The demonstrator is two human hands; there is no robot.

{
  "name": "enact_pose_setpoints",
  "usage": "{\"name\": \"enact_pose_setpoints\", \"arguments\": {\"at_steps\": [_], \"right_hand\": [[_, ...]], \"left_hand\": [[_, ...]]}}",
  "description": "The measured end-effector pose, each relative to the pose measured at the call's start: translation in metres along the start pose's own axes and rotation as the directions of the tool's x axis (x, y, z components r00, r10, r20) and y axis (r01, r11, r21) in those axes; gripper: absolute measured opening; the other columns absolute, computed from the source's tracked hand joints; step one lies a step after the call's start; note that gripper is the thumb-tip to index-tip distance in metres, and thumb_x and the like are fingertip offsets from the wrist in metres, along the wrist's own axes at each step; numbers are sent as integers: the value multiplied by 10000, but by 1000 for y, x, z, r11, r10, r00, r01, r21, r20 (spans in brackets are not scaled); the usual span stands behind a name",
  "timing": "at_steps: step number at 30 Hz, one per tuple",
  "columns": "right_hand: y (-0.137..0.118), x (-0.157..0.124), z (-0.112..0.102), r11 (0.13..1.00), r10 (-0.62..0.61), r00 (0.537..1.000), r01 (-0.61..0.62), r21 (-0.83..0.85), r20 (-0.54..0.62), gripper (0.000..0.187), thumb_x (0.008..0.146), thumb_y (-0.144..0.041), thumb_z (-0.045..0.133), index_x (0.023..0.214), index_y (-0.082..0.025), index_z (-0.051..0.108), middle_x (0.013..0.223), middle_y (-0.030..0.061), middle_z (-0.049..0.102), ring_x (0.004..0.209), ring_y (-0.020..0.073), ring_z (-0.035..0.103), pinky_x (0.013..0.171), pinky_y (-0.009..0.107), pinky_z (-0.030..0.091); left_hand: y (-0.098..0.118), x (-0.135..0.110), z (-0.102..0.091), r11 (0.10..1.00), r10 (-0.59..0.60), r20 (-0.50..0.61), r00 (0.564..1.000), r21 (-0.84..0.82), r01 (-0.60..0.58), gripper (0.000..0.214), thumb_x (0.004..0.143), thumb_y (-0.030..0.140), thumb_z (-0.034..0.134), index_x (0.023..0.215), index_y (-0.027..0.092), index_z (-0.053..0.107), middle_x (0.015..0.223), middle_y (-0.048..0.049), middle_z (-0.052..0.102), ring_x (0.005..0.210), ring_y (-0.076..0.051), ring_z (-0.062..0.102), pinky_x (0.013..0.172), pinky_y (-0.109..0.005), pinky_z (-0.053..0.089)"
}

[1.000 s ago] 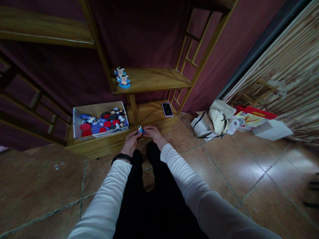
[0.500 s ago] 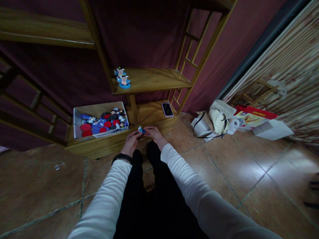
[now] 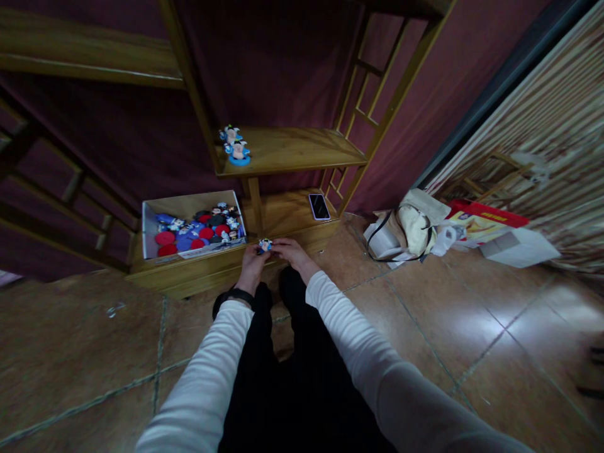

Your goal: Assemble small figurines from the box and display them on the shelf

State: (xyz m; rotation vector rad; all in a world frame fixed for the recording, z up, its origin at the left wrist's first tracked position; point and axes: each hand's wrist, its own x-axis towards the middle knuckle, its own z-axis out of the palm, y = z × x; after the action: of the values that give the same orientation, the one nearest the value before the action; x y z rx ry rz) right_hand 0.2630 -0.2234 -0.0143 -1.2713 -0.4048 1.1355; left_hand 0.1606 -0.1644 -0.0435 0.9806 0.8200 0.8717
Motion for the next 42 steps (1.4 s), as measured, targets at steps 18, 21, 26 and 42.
{"name": "enact_pose_setpoints", "arguments": {"at_steps": [18, 21, 26, 42], "right_hand": [[-2, -3, -4, 999, -8, 995, 12, 32, -96, 106, 640, -176, 677, 733, -177, 626, 700, -26, 647, 636, 82, 573, 694, 245, 469], [-3, -3, -3, 999, -2, 993, 6, 32, -116, 97, 641, -178, 674, 726, -174, 626, 681, -29, 643, 631, 83, 569, 681, 239, 469], [-4, -4, -2, 999, -9, 995, 14, 50, -101, 104, 636, -162, 681, 730, -173, 636, 668, -32, 644, 626, 84, 568, 669, 230, 460], [-5, -6, -4, 1000, -1, 996, 3, 18, -85, 167, 677, -234, 647, 841, -209, 627, 717, -36, 638, 636, 89, 566, 670, 249, 453]], "left_hand": [[9, -8, 1, 982, -79, 89, 993, -164, 93, 342, 527, 339, 782, 760, 147, 621, 779, -39, 648, 744, -159, 595, 728, -331, 491], [10, -8, 0, 979, -95, 97, 991, -171, 110, 343, 523, 325, 789, 763, 144, 625, 769, -41, 655, 733, -161, 603, 720, -334, 499], [12, -8, 0, 963, -123, 80, 989, -231, 138, 295, 552, 297, 779, 745, 143, 617, 754, -26, 658, 719, -152, 613, 711, -331, 513], [7, -5, -4, 973, -112, 85, 990, -192, 127, 357, 521, 219, 772, 831, 155, 608, 785, -33, 652, 749, -171, 616, 706, -345, 505]]}}
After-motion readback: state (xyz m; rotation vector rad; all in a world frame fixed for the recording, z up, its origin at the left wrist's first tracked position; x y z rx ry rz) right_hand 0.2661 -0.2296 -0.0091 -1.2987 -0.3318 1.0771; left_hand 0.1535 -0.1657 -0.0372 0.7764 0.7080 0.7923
